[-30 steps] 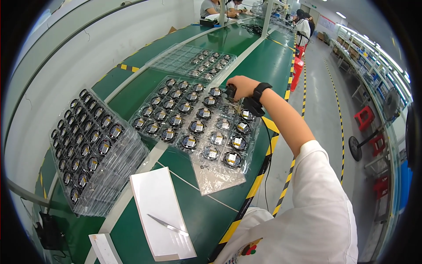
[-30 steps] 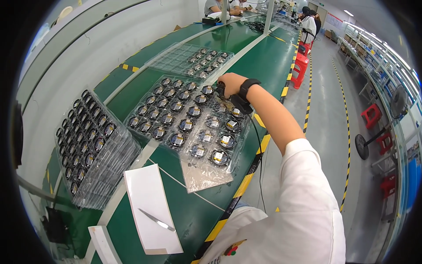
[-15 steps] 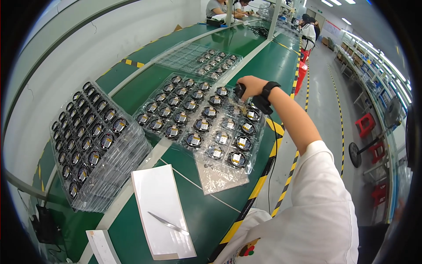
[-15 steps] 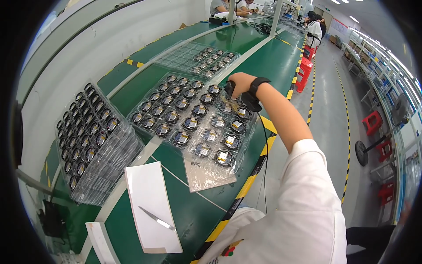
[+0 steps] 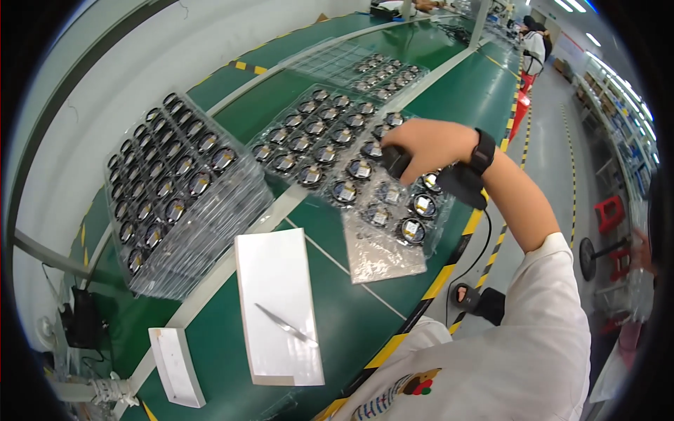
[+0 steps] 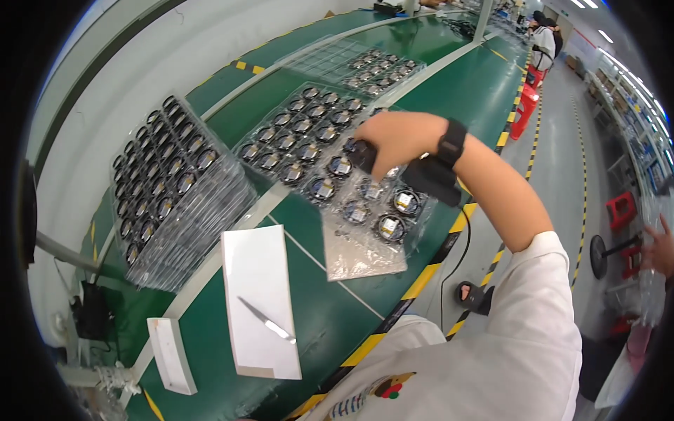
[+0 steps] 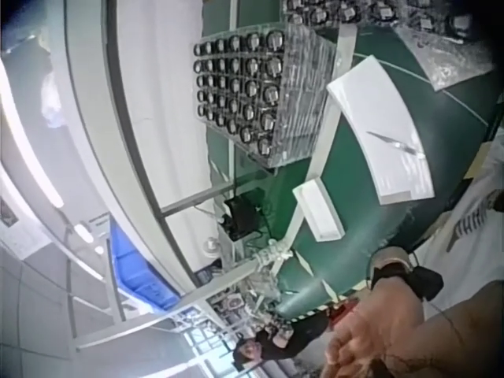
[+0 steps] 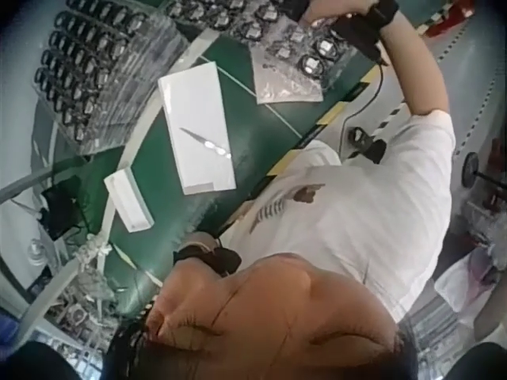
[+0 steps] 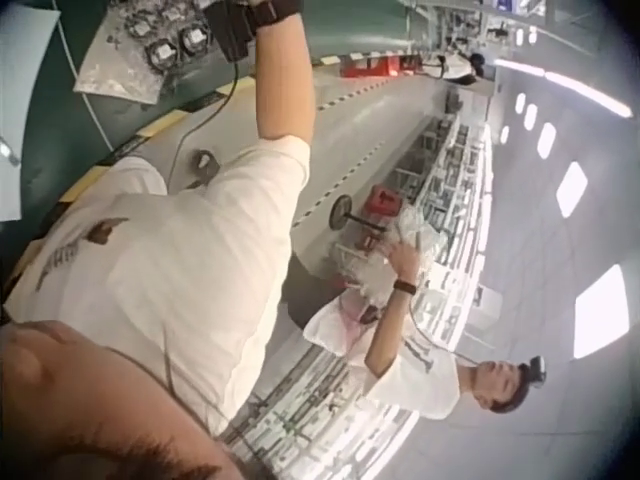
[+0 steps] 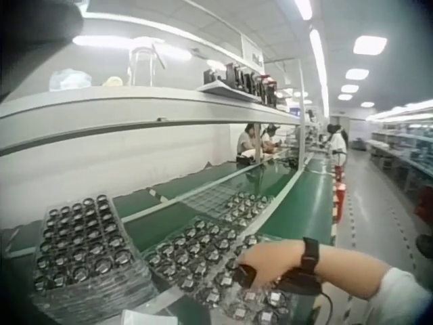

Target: The person picks up a watch from a tray, places it on a white board, and uses tweezers to press components inside. After repeating this with several watches, the person moves the tray aside and places the watches back into a tray.

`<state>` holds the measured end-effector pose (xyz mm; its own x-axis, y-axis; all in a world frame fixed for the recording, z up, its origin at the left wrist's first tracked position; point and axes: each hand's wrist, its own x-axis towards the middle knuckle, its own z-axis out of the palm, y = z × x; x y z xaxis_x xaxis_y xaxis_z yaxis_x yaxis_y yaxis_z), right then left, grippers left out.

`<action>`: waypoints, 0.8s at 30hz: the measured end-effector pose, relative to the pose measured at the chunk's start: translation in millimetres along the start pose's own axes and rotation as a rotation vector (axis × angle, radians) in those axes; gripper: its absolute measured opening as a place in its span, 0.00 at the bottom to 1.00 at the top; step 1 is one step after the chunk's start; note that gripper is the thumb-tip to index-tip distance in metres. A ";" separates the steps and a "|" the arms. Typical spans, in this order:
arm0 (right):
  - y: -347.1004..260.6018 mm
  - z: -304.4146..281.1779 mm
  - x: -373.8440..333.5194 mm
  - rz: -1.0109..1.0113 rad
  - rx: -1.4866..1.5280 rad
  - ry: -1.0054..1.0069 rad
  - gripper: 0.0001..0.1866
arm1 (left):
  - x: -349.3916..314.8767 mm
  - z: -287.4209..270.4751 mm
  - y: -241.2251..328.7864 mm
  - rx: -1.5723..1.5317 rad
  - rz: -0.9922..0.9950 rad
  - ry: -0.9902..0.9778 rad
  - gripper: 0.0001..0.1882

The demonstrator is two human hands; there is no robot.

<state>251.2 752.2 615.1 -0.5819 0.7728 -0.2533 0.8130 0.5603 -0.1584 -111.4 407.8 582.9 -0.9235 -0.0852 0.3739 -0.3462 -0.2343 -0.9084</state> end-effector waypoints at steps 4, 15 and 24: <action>-93.1 34.7 50.6 -0.276 -0.095 -0.114 0.15 | 10.6 -5.5 -22.6 0.176 0.172 -0.152 0.18; -154.3 100.7 113.5 -0.470 -0.049 -0.067 0.22 | 31.4 -9.3 -46.7 0.666 0.722 -0.551 0.19; -109.9 90.3 54.1 -0.426 0.138 0.353 0.26 | 31.4 -15.9 -57.9 0.972 1.209 -0.816 0.20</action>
<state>132.1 705.5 532.7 -0.8110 0.5530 0.1911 0.4860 0.8185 -0.3063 -122.9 434.1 644.3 -0.1471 -0.9839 -0.1010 0.9096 -0.0945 -0.4046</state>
